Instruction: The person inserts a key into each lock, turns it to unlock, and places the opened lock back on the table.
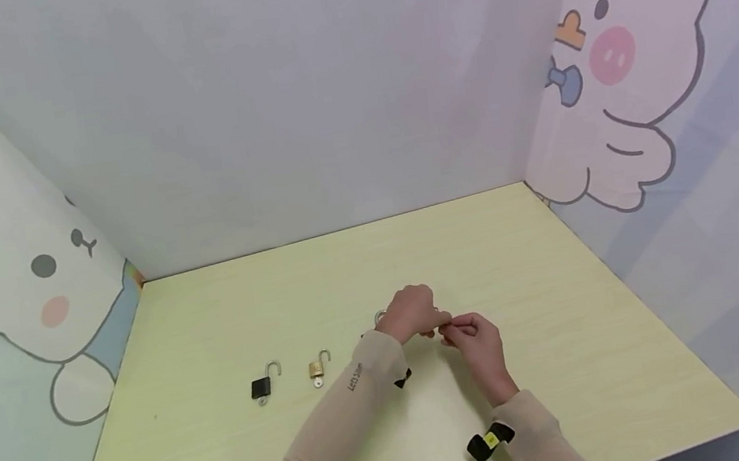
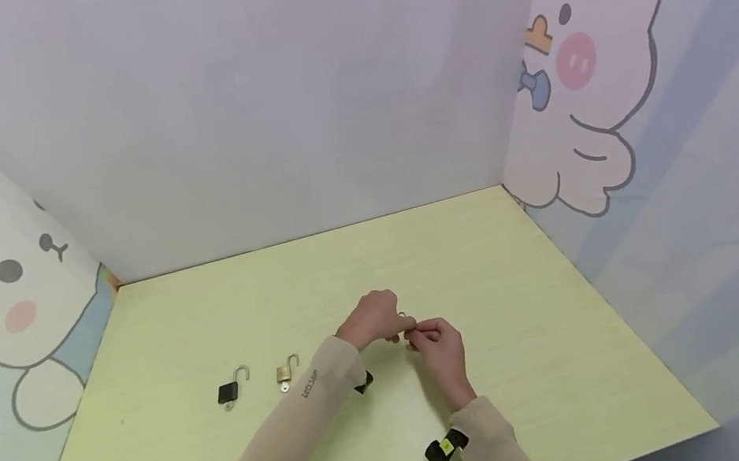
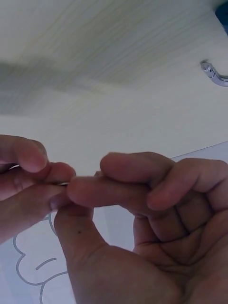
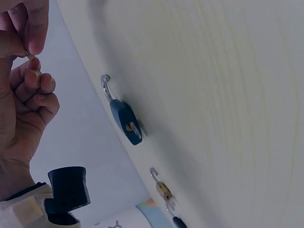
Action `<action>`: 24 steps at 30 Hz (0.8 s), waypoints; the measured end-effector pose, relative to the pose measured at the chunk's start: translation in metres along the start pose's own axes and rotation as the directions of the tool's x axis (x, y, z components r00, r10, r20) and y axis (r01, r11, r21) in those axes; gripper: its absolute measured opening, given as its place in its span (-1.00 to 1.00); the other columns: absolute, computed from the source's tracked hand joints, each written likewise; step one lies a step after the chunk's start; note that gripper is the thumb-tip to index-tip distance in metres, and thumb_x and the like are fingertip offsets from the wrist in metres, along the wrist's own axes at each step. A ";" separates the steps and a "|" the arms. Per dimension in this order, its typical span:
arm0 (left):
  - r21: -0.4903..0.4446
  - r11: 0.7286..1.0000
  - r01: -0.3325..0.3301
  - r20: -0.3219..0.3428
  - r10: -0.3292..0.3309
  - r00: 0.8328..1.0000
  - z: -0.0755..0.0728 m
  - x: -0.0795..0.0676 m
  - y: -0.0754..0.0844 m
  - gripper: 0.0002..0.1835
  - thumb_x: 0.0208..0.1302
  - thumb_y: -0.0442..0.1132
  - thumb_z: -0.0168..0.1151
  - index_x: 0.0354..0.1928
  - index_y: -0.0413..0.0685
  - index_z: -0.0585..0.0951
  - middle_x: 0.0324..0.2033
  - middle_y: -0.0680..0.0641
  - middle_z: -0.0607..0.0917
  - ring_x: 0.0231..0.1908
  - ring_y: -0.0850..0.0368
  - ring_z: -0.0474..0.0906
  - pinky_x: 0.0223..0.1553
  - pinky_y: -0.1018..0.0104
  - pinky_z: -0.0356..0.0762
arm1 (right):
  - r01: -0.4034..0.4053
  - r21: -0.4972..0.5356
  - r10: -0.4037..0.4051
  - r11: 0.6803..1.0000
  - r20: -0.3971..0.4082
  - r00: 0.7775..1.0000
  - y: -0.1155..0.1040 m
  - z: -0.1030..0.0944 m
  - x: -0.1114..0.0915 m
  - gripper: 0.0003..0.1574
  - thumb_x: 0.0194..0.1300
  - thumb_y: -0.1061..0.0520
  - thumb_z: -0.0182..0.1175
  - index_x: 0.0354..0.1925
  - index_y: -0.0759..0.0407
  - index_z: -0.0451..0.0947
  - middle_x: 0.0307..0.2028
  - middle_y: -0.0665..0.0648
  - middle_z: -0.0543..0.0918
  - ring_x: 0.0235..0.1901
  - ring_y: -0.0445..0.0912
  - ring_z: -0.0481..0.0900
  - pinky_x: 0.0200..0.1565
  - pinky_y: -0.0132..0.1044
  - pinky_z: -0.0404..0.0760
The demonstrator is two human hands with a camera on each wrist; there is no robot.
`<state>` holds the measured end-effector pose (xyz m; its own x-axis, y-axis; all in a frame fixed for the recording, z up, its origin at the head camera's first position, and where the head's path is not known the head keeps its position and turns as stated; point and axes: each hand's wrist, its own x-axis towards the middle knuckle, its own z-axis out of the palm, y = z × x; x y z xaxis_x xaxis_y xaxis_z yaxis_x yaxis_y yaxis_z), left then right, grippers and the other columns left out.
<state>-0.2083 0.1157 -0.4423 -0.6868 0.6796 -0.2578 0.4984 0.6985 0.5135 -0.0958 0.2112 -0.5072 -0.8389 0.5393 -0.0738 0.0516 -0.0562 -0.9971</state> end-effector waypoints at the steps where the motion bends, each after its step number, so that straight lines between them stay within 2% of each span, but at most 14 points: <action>1: -0.006 1.000 0.003 0.006 -0.003 1.000 0.000 0.000 0.000 -0.63 0.27 -0.07 0.30 -0.68 -0.04 0.62 -0.74 0.02 0.65 -0.76 0.21 0.45 -0.68 0.42 0.15 | -0.020 0.034 0.020 0.999 0.002 1.000 0.001 0.001 0.001 -0.79 0.31 0.38 0.25 -0.13 0.53 0.50 -0.28 0.34 0.72 -0.36 -0.03 0.72 -0.22 -0.26 0.67; 5: -0.021 1.000 0.000 0.018 0.000 1.000 -0.001 -0.001 -0.001 -0.66 0.26 -0.07 0.31 -0.64 -0.05 0.63 -0.73 0.02 0.66 -0.77 0.24 0.36 -0.67 0.43 0.15 | -0.134 0.192 0.135 0.972 0.012 0.991 0.005 0.004 0.002 -0.78 0.32 0.39 0.24 -0.12 0.53 0.49 -0.26 0.27 0.72 -0.35 -0.10 0.70 -0.19 -0.27 0.66; 9: -0.034 0.999 -0.013 0.028 0.014 1.000 -0.002 -0.002 -0.001 -0.66 0.26 -0.08 0.31 -0.65 -0.04 0.63 -0.73 0.04 0.66 -0.77 0.26 0.28 -0.67 0.43 0.13 | -0.236 0.337 0.235 0.912 0.044 0.971 0.007 0.005 0.002 -0.85 0.36 0.38 0.20 -0.13 0.48 0.51 -0.24 0.19 0.68 -0.32 -0.12 0.68 -0.16 -0.31 0.64; 13: -0.024 1.000 -0.011 0.032 0.012 0.999 -0.005 -0.004 -0.002 -0.66 0.24 -0.08 0.31 -0.65 -0.03 0.63 -0.70 0.01 0.68 -0.78 0.27 0.25 -0.68 0.43 0.12 | -0.290 0.417 0.279 0.861 0.087 0.956 0.008 0.004 0.002 -0.92 0.40 0.39 0.15 -0.17 0.43 0.54 -0.23 0.20 0.68 -0.30 -0.11 0.68 -0.16 -0.32 0.64; 17: -0.002 1.000 -0.028 0.033 0.028 0.999 -0.013 -0.007 -0.001 -0.70 0.23 -0.10 0.33 -0.62 -0.05 0.63 -0.66 -0.04 0.70 -0.78 0.25 0.26 -0.67 0.41 0.13 | -0.297 0.369 0.265 0.881 0.135 0.955 0.005 0.002 0.003 -0.90 0.39 0.35 0.19 -0.15 0.42 0.56 -0.23 0.21 0.68 -0.30 -0.10 0.67 -0.15 -0.30 0.64; 20: 0.031 0.998 -0.054 0.058 0.052 0.997 -0.020 -0.009 -0.001 -0.75 0.22 -0.11 0.34 -0.56 -0.04 0.65 -0.65 -0.02 0.70 -0.74 0.24 0.39 -0.65 0.40 0.19 | -0.293 0.310 0.256 0.905 0.155 0.954 0.002 -0.002 0.003 -0.88 0.39 0.32 0.21 -0.14 0.40 0.55 -0.23 0.20 0.67 -0.27 -0.07 0.66 -0.14 -0.26 0.64; 24: 0.110 0.990 -0.093 0.098 0.082 0.992 -0.031 -0.009 0.000 -0.79 0.21 -0.11 0.37 -0.54 0.00 0.68 -0.67 0.04 0.68 -0.65 0.21 0.54 -0.60 0.36 0.28 | -0.286 0.283 0.255 0.915 0.142 0.957 -0.003 -0.010 0.003 -0.88 0.37 0.31 0.23 -0.15 0.38 0.55 -0.26 0.20 0.65 -0.23 0.01 0.65 -0.14 -0.22 0.65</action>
<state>-0.2186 0.1026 -0.4142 -0.5882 0.7533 -0.2940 0.6149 0.6528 0.4424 -0.0925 0.2217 -0.5045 -0.8662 0.3824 -0.3217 0.1332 -0.4436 -0.8863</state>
